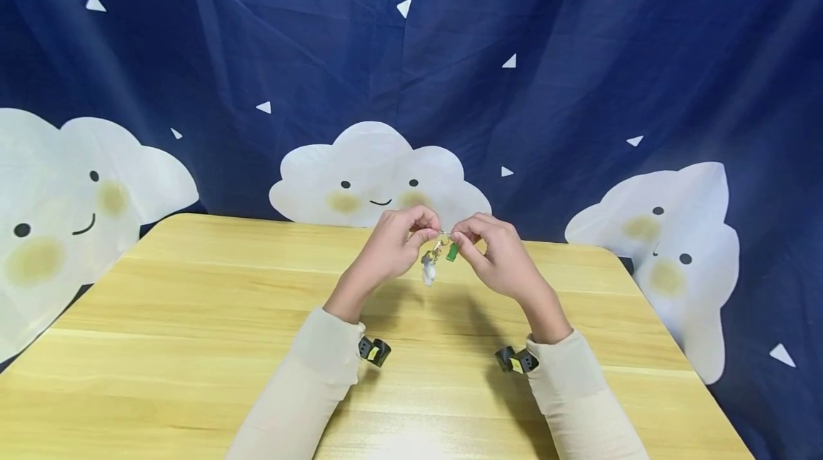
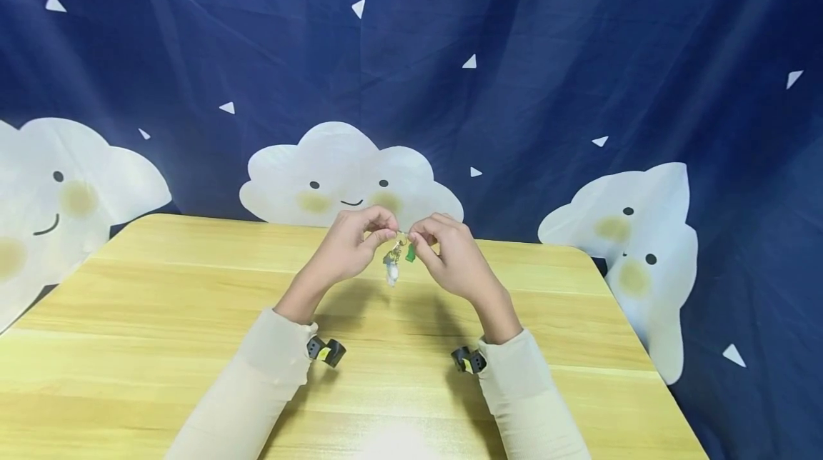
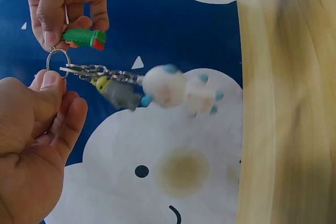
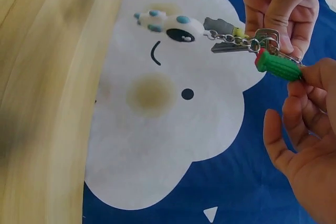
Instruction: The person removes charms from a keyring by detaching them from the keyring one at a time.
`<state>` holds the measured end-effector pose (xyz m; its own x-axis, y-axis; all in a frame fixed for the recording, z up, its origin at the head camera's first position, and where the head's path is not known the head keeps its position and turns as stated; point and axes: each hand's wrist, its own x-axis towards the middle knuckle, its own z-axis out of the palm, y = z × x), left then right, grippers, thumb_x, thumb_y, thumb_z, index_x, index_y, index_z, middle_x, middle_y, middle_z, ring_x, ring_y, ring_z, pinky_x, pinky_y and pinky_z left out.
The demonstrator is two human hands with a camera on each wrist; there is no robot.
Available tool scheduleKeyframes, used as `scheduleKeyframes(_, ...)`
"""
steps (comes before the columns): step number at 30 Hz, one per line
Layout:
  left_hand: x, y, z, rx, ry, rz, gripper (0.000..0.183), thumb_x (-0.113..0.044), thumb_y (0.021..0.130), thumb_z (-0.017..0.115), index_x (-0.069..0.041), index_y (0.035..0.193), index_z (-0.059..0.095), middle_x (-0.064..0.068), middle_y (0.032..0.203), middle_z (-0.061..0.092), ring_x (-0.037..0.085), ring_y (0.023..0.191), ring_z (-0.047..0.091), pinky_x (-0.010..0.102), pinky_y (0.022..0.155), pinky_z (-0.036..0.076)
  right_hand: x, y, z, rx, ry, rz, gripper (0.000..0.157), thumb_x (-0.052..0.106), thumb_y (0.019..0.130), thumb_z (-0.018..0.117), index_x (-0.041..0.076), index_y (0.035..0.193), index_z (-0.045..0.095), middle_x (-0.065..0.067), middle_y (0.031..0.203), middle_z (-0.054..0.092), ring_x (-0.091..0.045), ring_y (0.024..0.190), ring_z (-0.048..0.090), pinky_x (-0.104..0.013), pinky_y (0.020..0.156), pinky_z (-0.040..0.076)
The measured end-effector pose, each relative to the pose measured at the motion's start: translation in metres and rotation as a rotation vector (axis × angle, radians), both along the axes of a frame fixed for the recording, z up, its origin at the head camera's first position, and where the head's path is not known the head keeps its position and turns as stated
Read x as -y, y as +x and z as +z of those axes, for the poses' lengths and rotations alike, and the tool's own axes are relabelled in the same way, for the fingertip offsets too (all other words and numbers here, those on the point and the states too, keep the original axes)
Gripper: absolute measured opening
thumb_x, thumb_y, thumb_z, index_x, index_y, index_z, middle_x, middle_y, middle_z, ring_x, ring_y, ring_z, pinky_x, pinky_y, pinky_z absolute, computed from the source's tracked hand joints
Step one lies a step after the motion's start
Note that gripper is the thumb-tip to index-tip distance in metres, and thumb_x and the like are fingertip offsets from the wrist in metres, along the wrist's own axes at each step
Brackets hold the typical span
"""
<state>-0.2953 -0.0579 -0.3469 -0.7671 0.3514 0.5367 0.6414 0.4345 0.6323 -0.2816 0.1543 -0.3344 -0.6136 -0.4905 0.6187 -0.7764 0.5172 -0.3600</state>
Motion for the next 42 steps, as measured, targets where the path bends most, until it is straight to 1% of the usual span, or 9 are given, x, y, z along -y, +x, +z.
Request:
scheduleKeyframes(4,0.0000,0.0003,-0.0009,0.010,-0.003,-0.022,0.007,-0.013,0.098,0.067,-0.007,0.095,0.068,-0.002,0.091,0.073,0.015,0.090,0.068,0.033,0.084,0.055,-0.0004,-0.0001,-0.0007,0.025,-0.019,0.011,0.010,0.007,0.100,0.064,0.008,0.093,0.071,0.002,0.083,0.064,-0.012,0.076,0.057,-0.031,0.058,0.048)
scheduleKeyframes(8,0.0005,0.0012,-0.0015,0.047,0.018,-0.061,0.006,-0.013,0.097,0.068,-0.007,0.097,0.070,-0.004,0.092,0.072,0.013,0.090,0.067,0.031,0.081,0.054,-0.0008,-0.0001,-0.0010,0.063,-0.047,0.023,0.009,0.006,0.100,0.065,0.008,0.094,0.071,0.002,0.083,0.064,-0.013,0.074,0.055,-0.031,0.059,0.046)
scheduleKeyframes(16,0.0011,-0.0003,-0.0041,0.134,0.101,-0.115,0.005,-0.012,0.098,0.067,-0.008,0.098,0.069,-0.003,0.091,0.071,0.017,0.080,0.060,0.029,0.067,0.049,-0.0010,-0.0005,-0.0005,0.087,-0.069,0.030,0.009,0.008,0.099,0.068,0.008,0.096,0.076,0.002,0.087,0.069,-0.013,0.076,0.058,-0.034,0.061,0.049)
scheduleKeyframes(22,0.0004,-0.0020,-0.0061,0.207,0.201,-0.158,0.005,-0.007,0.099,0.066,-0.010,0.095,0.067,0.003,0.088,0.068,0.018,0.074,0.058,0.026,0.062,0.046,-0.0018,-0.0009,0.0004,0.089,-0.087,0.026,0.008,0.007,0.097,0.070,0.008,0.096,0.078,0.002,0.089,0.072,-0.012,0.080,0.063,-0.031,0.072,0.054)
scheduleKeyframes(27,0.0005,-0.0027,-0.0069,0.262,0.266,-0.210,0.006,-0.002,0.099,0.065,-0.007,0.096,0.066,0.005,0.088,0.067,0.018,0.076,0.058,0.025,0.065,0.047,-0.0013,-0.0012,0.0019,0.036,-0.116,0.034,0.005,0.006,0.095,0.072,0.008,0.095,0.078,0.000,0.091,0.074,-0.011,0.080,0.065,-0.034,0.077,0.057)
scheduleKeyframes(31,0.0010,-0.0030,-0.0074,0.299,0.283,-0.229,0.005,-0.003,0.098,0.065,-0.007,0.097,0.066,0.006,0.089,0.068,0.019,0.079,0.059,0.026,0.068,0.048,-0.0012,-0.0010,0.0018,-0.003,-0.142,0.027,0.005,0.005,0.093,0.075,0.009,0.095,0.078,0.001,0.091,0.075,-0.010,0.078,0.065,-0.029,0.074,0.056)
scheduleKeyframes(35,0.0012,-0.0025,-0.0067,0.318,0.290,-0.243,0.005,-0.002,0.098,0.065,-0.007,0.097,0.066,0.011,0.090,0.069,0.019,0.082,0.062,0.026,0.071,0.050,-0.0012,-0.0010,0.0010,-0.030,-0.149,0.028,0.004,0.004,0.093,0.075,0.008,0.094,0.076,0.001,0.085,0.072,-0.010,0.073,0.062,-0.026,0.070,0.052)
scheduleKeyframes(38,0.0009,-0.0023,-0.0059,0.323,0.291,-0.249,0.005,-0.002,0.098,0.066,-0.006,0.097,0.066,0.013,0.091,0.069,0.019,0.083,0.064,0.029,0.074,0.053,-0.0003,-0.0018,0.0003,-0.036,-0.150,0.038,0.005,0.003,0.092,0.074,0.008,0.093,0.074,0.003,0.080,0.069,-0.010,0.072,0.061,-0.024,0.067,0.049)
scheduleKeyframes(42,0.0003,-0.0026,-0.0055,0.330,0.295,-0.245,0.006,-0.002,0.098,0.067,-0.007,0.097,0.067,0.008,0.091,0.071,0.018,0.083,0.065,0.036,0.077,0.055,0.0004,-0.0026,-0.0008,-0.028,-0.157,0.043,0.008,0.002,0.091,0.074,0.010,0.092,0.074,0.005,0.079,0.068,-0.009,0.071,0.060,-0.022,0.063,0.046)
